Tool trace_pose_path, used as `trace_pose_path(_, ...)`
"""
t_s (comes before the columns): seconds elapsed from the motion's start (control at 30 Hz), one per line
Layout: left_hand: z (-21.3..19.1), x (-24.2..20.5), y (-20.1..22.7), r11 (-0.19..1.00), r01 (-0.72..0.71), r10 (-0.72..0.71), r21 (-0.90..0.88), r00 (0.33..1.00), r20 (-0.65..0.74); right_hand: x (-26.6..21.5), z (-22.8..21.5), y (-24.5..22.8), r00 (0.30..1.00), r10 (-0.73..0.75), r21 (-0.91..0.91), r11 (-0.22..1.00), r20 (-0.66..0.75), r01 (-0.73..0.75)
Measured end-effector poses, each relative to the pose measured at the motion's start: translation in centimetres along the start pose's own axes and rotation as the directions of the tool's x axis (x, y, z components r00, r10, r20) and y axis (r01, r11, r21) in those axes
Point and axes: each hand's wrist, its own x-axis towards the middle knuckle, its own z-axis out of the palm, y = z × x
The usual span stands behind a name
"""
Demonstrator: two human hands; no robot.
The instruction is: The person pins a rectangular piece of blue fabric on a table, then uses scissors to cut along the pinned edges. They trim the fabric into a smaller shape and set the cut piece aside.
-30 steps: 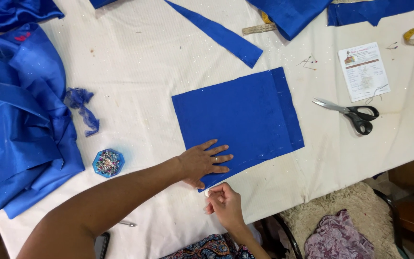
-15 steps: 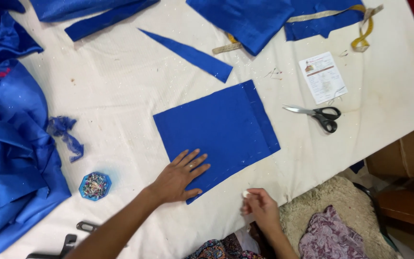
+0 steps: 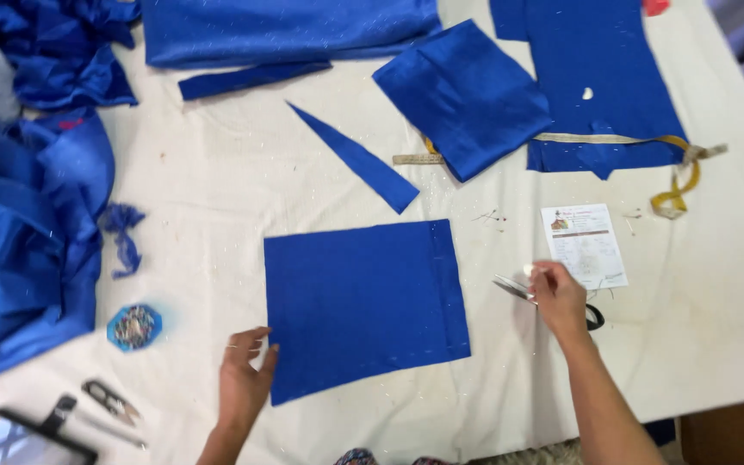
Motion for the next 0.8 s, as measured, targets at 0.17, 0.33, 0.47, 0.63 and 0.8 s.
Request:
trace_pose_path(0.17, -0.5, -1.8, 4.0, 0.791, 0.603, -0.608, -0.102, 0.793, -0.024, 9.2, 0.5, 1.5, 0.926, -0.302, -0.394, 0.841, 0.227, 0.371)
trace_pose_path(0.33, -0.1, -1.9, 6.2, 0.622, 0.778, -0.782, -0.085, 0.622, -0.03, 11.8, 2.7, -2.4, 0.831, -0.224, -0.469, 0.737, 0.51, 0.487)
trace_pose_path(0.47, 1.3, -1.9, 2.0, 0.692, 0.722, -0.719, -0.016, 0.686, -0.112, 12.6, 3.9, -3.4, 0.82, -0.15, -0.664, 0.516, 0.552, 0.541)
trace_pose_path(0.63, 2.0, -1.4, 1.0, 0.709, 0.695, -0.682, 0.116, 0.718, -0.138, 12.8, 4.3, -3.4, 0.804, -0.139, -0.712, 0.396, 0.578, 0.58)
trace_pose_path(0.8, 2.5, -0.9, 1.0, 0.713, 0.656, -0.64, 0.247, 0.753, -0.153, 11.3, 2.8, -3.7, 0.83, -0.131, -0.715, 0.448, 0.542, 0.537)
